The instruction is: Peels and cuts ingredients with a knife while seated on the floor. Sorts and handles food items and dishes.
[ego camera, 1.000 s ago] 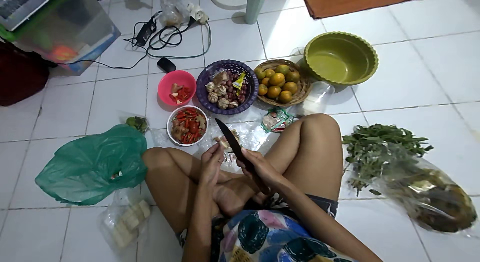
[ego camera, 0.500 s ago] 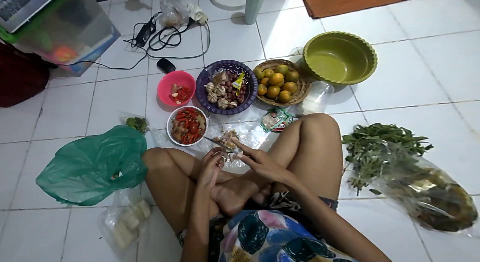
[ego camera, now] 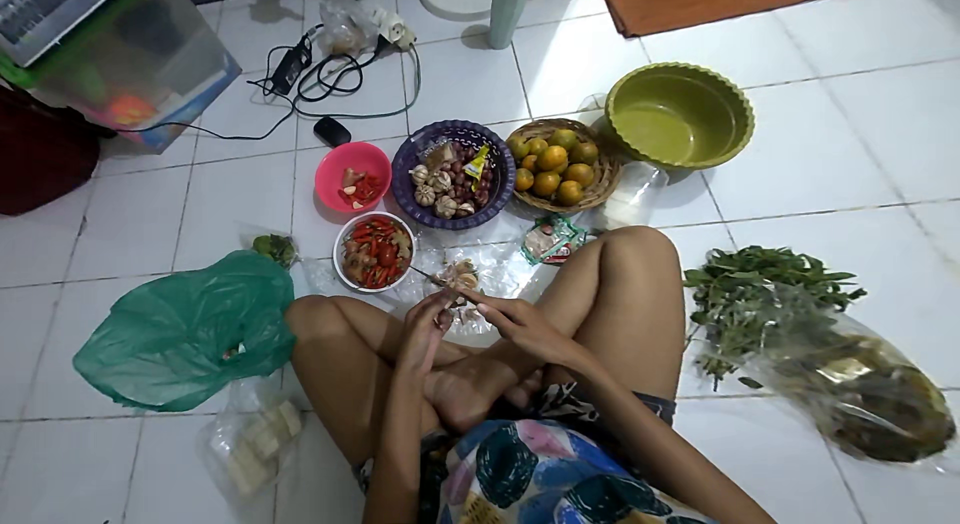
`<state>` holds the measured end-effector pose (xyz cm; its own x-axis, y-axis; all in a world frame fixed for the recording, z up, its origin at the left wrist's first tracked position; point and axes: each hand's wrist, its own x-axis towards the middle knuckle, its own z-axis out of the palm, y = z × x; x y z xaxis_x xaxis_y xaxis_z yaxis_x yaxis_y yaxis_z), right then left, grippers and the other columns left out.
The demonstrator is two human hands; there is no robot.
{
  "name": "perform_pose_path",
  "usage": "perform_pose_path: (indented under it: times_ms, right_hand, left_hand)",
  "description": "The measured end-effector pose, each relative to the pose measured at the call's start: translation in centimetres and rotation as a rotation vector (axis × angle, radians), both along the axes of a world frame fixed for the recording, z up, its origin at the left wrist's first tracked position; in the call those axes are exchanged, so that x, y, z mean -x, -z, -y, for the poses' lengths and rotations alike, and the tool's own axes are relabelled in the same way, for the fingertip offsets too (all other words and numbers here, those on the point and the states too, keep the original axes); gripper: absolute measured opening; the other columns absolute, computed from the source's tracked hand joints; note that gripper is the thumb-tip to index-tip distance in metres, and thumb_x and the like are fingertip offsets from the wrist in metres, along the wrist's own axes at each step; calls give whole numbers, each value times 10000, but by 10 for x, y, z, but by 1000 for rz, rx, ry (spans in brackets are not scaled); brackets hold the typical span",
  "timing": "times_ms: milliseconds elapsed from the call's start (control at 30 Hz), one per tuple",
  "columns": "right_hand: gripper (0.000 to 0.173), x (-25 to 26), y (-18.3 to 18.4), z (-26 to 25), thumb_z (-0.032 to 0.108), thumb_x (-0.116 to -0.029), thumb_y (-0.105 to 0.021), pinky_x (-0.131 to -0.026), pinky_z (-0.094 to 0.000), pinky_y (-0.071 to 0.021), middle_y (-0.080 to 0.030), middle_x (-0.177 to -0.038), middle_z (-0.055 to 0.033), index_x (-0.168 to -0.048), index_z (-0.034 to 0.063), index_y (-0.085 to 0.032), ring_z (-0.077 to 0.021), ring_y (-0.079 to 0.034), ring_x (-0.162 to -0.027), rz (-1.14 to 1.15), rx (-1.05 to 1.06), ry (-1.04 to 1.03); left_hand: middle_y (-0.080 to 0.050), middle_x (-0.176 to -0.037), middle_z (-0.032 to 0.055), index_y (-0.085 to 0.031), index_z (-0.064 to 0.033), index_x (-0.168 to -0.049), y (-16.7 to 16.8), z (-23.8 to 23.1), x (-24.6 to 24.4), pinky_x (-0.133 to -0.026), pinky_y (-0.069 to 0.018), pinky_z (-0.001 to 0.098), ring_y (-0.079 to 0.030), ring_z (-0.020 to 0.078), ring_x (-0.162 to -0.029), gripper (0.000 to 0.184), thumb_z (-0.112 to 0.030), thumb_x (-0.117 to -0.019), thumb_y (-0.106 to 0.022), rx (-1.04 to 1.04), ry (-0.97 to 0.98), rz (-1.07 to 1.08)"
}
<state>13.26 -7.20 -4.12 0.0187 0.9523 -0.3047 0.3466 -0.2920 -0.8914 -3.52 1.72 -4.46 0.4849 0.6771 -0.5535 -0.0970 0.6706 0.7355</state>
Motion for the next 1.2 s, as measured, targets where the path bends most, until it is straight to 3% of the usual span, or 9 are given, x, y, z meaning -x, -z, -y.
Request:
perform_pose_path:
  times_ms: [167, 400, 567, 633, 833, 967, 1133, 1200]
  right_hand:
    - [442, 5, -1, 1, 225, -1100, -345, -519, -161, -358, -470, -734, 86, -1438, 12, -533, 29, -382, -547, -263, 35, 142]
    - [433, 8, 4, -1, 251, -1108, -353, -540, -187, -372, -486, -728, 79, -1426, 47, -565, 8, -393, -558, -216, 35, 227]
    - [435, 12, 12, -7, 279, -1118, -347, -571, -229, -384, -467, -730, 62, -1390, 42, -589, -27, -401, -579, -139, 111, 240]
    - [426, 14, 12, -9, 270, -1118, -348, -562, -225, -380, -466, -725, 62, -1378, 46, -600, -26, -398, -571, -163, 117, 259]
    - [409, 16, 4, -11, 254, -1119, -343, -521, -202, -360, -440, -691, 76, -1308, 16, -616, -10, -381, -533, -245, 117, 284]
    - [417, 15, -9, -7, 251, -1117, -339, -529, -201, -375, -461, -719, 67, -1335, 12, -601, -11, -396, -545, -241, 126, 262]
    - [465, 17, -6, -4, 305, -1113, -328, -627, -295, -412, -505, -734, 30, -1466, 102, -553, -77, -423, -607, 18, 109, 246]
    - [464, 18, -6, -3, 291, -1116, -331, -715, -390, -457, -622, -832, -77, -1481, 94, -538, -170, -515, -688, 138, 107, 275]
  left_hand:
    - [-646, -890, -10, -635, 41, -1143, 1, 1, 1, -616, -455, 143, -525, -9, -648, 253, -44, -1066, -410, -45, 36, 0]
    - [-654, -866, -25, -651, 44, -1084, 6, 6, -4, -621, -441, 141, -499, -28, -636, 222, -26, -1057, -441, -146, 40, -19]
    - [-686, -926, 10, -519, 69, -1330, 8, 8, -9, -611, -443, 143, -523, -31, -641, 301, 12, -1041, -456, -236, -8, -13]
    - [-690, -939, 11, -500, 66, -1363, 12, 9, -9, -614, -448, 144, -530, -30, -646, 333, 18, -1039, -441, -267, -29, -15]
    - [-659, -975, -1, -531, 71, -1260, 14, 12, -9, -650, -469, 144, -538, -23, -680, 292, -39, -1078, -331, -229, -128, 50]
    - [-670, -930, -35, -535, 52, -1224, 14, 11, -7, -670, -478, 148, -563, -33, -704, 226, -5, -1025, -444, -302, -99, 27]
    - [-627, -911, -13, -571, 95, -1178, 21, 14, -14, -647, -445, 129, -518, -52, -693, 202, 7, -1021, -481, -449, -105, -118]
    - [-632, -962, 16, -595, 101, -1157, 25, 16, -15, -656, -437, 133, -518, -44, -725, 206, 1, -1010, -490, -501, -162, -153]
